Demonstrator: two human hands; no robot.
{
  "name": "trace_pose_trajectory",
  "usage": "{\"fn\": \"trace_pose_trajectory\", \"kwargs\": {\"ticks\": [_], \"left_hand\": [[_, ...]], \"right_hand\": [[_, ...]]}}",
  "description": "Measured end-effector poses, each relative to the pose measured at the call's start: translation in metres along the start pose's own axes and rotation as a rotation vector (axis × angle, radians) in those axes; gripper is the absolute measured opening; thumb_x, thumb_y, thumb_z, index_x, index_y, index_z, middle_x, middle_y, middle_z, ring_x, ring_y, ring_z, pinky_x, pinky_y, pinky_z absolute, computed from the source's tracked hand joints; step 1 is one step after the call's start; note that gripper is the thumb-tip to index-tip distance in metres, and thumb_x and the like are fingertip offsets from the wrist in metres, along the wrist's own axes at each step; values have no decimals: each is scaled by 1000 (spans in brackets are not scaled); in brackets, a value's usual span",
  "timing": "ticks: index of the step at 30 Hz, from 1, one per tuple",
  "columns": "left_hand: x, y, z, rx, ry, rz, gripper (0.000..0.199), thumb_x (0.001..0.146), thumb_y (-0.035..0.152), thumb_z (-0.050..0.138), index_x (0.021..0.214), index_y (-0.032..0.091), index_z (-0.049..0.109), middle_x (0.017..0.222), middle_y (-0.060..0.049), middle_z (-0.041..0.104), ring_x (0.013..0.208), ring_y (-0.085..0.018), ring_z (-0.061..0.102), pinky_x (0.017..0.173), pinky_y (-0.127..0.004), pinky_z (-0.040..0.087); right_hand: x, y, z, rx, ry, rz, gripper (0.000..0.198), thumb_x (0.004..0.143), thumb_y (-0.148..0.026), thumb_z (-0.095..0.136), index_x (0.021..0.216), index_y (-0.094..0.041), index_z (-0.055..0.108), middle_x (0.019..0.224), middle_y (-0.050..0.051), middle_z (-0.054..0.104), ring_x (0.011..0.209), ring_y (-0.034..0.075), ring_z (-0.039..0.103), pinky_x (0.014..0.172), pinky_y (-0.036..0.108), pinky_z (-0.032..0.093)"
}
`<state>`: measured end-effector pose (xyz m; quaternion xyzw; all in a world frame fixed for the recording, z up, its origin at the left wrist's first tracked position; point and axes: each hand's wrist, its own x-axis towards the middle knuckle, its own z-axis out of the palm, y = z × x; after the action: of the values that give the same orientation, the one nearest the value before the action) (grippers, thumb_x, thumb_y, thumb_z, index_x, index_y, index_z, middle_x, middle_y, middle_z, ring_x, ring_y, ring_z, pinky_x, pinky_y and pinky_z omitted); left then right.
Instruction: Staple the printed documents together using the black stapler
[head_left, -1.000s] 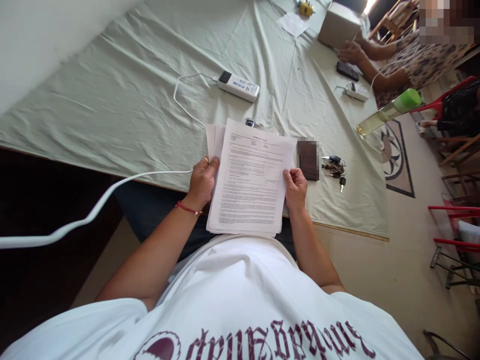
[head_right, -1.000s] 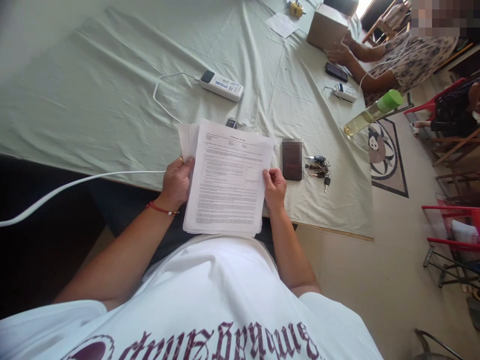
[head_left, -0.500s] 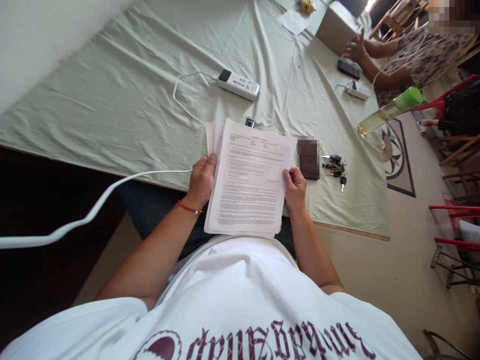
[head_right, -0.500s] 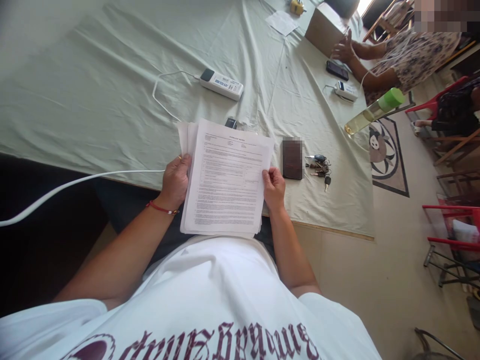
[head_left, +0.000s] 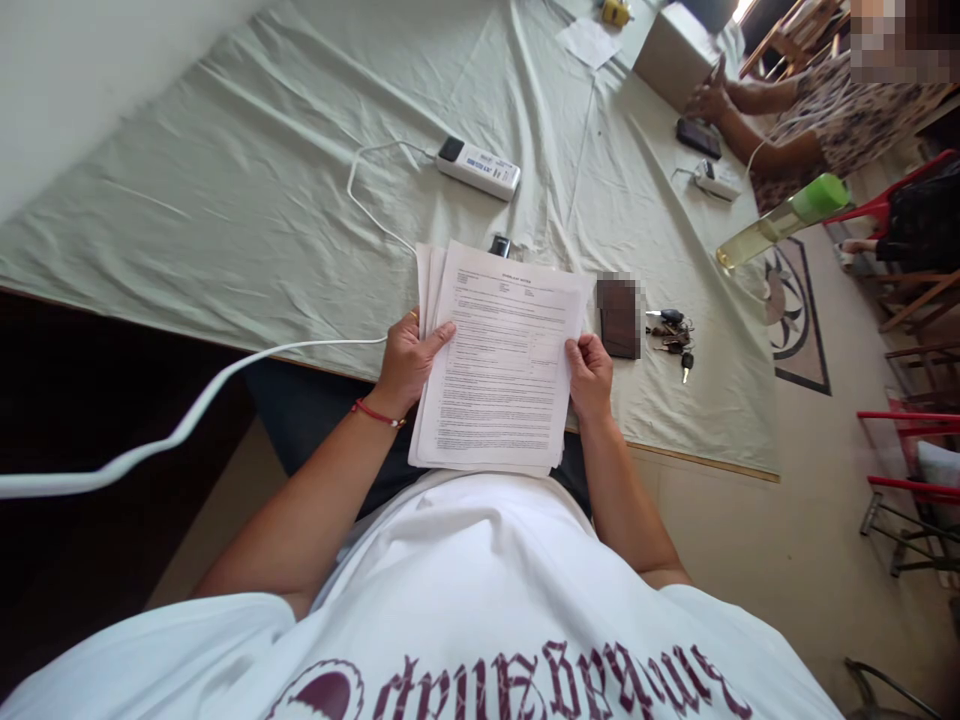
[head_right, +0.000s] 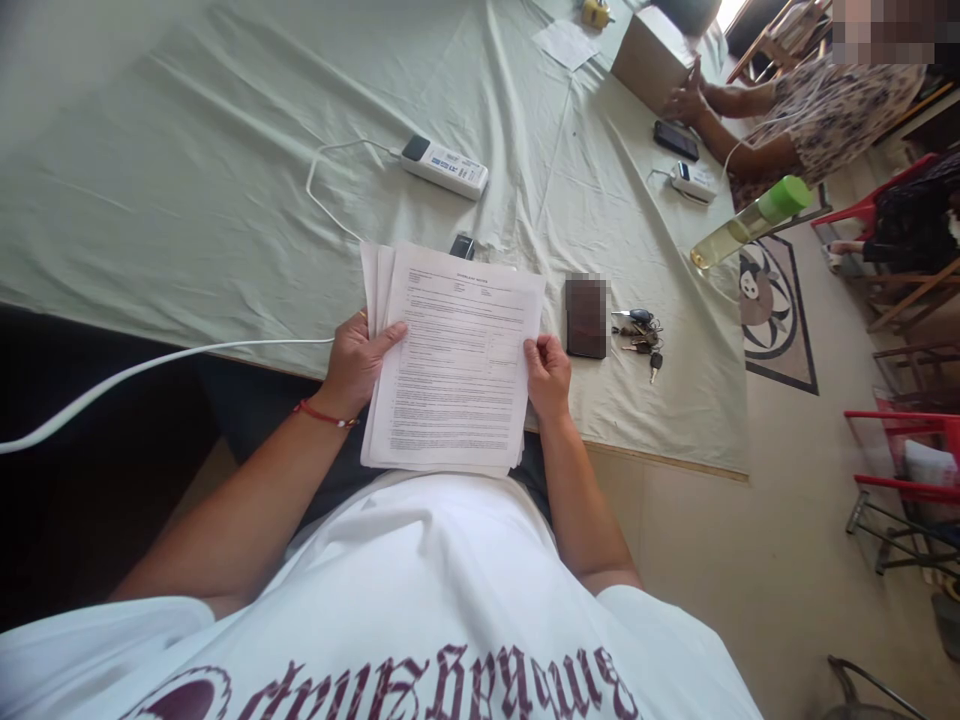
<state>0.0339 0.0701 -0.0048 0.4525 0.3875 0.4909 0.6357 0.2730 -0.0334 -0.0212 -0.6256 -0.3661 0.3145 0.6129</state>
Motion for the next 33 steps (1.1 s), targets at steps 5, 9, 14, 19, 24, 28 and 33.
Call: {"fn": "trace_pose_trajectory", "kwargs": {"ticks": [5,9,14,19,24,28,33], "left_hand": [[1,-3,-2,20,8,12,43,71,38,89,106,17,75,107,-9,79,95,-26,75,89,-37,61],[0,-1,-1,-18,14,-10,45,67,40,91,102,17,75,104,-9,79,95,-27,75,87,-39,62],[0,0,1,-67,7,-18,48,67,42,92,104,16,75,107,-11,79,101,-29,75,92,-40,61],[0,0,-1,-84,20,-13,47,68,42,91,105,17,75,108,-10,79,100,-28,75,92,-39,61],[0,1,-2,-107,4,-44,49,65,39,92,106,18,74,108,-10,79,103,-30,75,93,-42,62],[-3,5,-3,-172,-48,-113,48,63,35,94,104,19,75,105,-10,80,105,-33,75,94,-47,62],[-14,15,-6,-200,-139,-203,49,63,36,95,106,20,77,106,-11,80,104,-36,75,94,-52,62]], "right_hand": [[0,0,0,5,-5,-8,33,88,-53,69,86,-23,55,78,-4,55,68,11,47,65,24,41],[0,-2,2,23,31,4,35,87,-55,68,91,-23,54,79,-4,56,68,12,49,65,24,42],[1,-5,4,57,56,8,38,82,-55,74,94,-23,55,82,-4,57,70,12,51,67,24,43],[-1,-5,2,28,26,15,39,80,-53,77,83,-22,54,76,-5,51,65,10,45,61,24,39],[-1,-6,4,37,30,13,39,80,-53,78,83,-22,54,74,-6,53,64,10,47,61,23,41],[-1,-13,6,178,-6,84,45,76,-51,82,103,-25,56,86,-3,69,74,14,63,71,28,52],[-15,-28,3,314,-234,350,49,72,-44,89,112,-24,67,109,4,78,89,22,74,85,39,61]]}}
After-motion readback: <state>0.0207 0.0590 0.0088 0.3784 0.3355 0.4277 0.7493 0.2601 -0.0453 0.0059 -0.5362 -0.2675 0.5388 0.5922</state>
